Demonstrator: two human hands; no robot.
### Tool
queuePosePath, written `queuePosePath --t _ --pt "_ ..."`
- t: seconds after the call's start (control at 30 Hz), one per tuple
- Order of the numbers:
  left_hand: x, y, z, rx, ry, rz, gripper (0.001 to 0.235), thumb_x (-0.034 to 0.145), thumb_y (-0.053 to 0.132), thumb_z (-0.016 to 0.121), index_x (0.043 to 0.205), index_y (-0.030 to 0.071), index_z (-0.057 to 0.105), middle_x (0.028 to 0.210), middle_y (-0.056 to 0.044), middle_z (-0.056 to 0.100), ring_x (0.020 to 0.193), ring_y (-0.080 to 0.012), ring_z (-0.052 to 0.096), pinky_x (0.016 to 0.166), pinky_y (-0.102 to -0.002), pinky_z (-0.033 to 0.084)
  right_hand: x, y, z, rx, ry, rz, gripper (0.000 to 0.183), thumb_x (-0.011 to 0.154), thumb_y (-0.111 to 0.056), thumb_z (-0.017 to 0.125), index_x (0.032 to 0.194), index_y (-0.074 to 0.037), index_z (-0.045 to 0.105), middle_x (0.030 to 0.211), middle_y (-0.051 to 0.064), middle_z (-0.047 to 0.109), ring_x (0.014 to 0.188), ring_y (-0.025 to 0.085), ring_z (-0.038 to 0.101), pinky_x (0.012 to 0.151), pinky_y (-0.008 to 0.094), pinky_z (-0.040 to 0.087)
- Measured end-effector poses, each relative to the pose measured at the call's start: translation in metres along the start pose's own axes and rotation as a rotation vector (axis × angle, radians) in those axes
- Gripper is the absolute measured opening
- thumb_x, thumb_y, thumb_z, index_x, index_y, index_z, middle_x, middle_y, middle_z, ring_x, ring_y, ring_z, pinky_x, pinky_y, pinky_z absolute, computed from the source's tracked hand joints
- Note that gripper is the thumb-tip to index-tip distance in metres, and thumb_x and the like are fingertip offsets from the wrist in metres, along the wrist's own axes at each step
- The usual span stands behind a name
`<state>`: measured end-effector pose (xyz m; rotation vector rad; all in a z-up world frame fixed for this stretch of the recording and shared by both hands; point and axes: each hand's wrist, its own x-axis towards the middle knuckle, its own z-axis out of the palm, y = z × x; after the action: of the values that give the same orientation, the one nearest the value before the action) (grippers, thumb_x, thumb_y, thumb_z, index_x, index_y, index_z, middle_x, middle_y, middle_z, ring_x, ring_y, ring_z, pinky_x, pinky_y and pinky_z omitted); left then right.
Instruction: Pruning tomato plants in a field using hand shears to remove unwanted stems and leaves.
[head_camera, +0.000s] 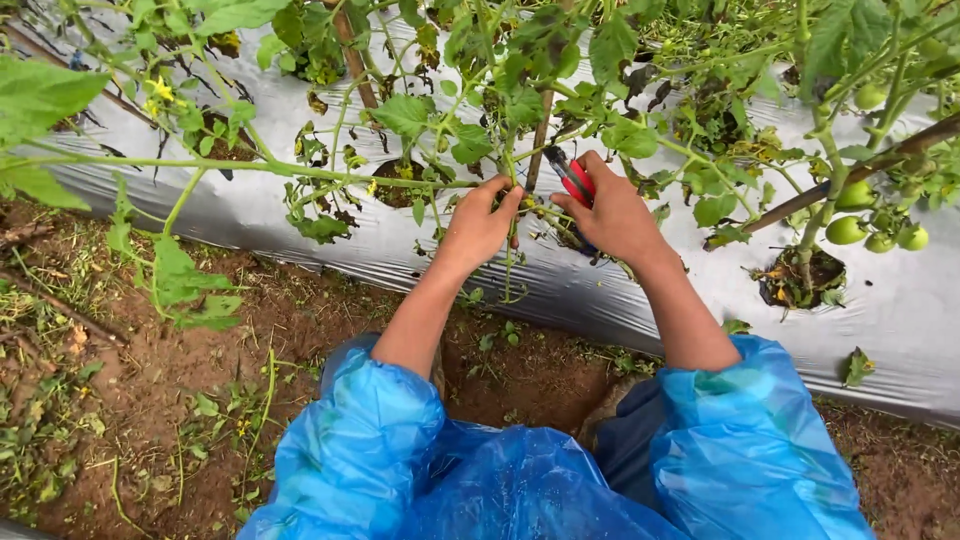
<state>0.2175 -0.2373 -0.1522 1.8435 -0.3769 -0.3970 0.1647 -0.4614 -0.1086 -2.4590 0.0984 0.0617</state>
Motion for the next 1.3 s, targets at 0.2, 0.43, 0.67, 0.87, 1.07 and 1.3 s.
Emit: queuePosePath --t 0.2,0.43,0.67,0.87,1.07,1.3 --pt "0.002 0.012 -0.001 0.091 -0.008 -0.022 0.049 0.110 0.030 0.046 0.138 -0.009 0.055 0.084 -0.017 0.075 0.068 -0.0255 0.077 0.084 -0.050 0.059 0.016 0.001 0.016 0.120 0.099 -0.142 0.043 0.114 -0.047 0.045 0.098 -0.009 0.060 0.069 0.016 0.064 0.070 0.040 0.066 0.071 0.048 0.051" --pt "-0.015 0.039 0.000 0.065 0.004 0.003 0.043 0.111 0.026 0.044 0.135 -0.007 0.058 0.090 -0.022 0.074 0.065 -0.0220 0.075 0.077 -0.047 0.062 0.023 -0.018 0.027 0.072 0.110 -0.236 0.045 0.115 -0.045 0.042 0.099 -0.007 0.059 0.074 0.020 0.062 0.074 0.042 0.065 0.068 0.051 0.051" --pt "0.015 -0.009 0.008 0.063 0.015 0.067 0.038 0.112 0.018 0.044 0.135 -0.010 0.055 0.097 -0.026 0.071 0.060 -0.0209 0.073 0.063 -0.043 0.061 0.024 -0.022 0.024 0.051 0.126 -0.226 0.046 0.115 -0.042 0.045 0.096 -0.003 0.061 0.077 0.024 0.062 0.080 0.048 0.064 0.071 0.055 0.051" --pt "0.015 -0.012 0.009 0.096 0.021 0.100 0.040 0.112 0.014 0.042 0.138 -0.015 0.050 0.097 -0.028 0.070 0.065 -0.0248 0.073 0.062 -0.045 0.060 0.030 -0.014 0.028 0.021 0.124 -0.248 0.047 0.115 -0.042 0.046 0.097 -0.002 0.061 0.081 0.025 0.063 0.084 0.050 0.065 0.073 0.057 0.051" --pt "0.015 -0.016 0.005 0.139 0.045 0.135 0.027 0.110 0.013 0.048 0.124 -0.003 0.064 0.092 -0.023 0.071 0.065 -0.0294 0.073 0.063 -0.045 0.058 0.029 -0.009 0.028 -0.015 0.097 -0.241 0.046 0.116 -0.043 0.045 0.095 -0.005 0.061 0.073 0.019 0.058 0.075 0.042 0.064 0.069 0.052 0.052" --pt "0.013 -0.016 0.007 0.175 0.080 0.156 0.027 0.111 0.011 0.045 0.124 -0.004 0.062 0.091 -0.024 0.070 0.063 -0.0259 0.069 0.061 -0.043 0.056 0.023 -0.006 0.027 -0.045 0.087 -0.240 0.046 0.115 -0.043 0.045 0.095 -0.004 0.058 0.070 0.019 0.057 0.072 0.042 0.064 0.067 0.051 0.051"
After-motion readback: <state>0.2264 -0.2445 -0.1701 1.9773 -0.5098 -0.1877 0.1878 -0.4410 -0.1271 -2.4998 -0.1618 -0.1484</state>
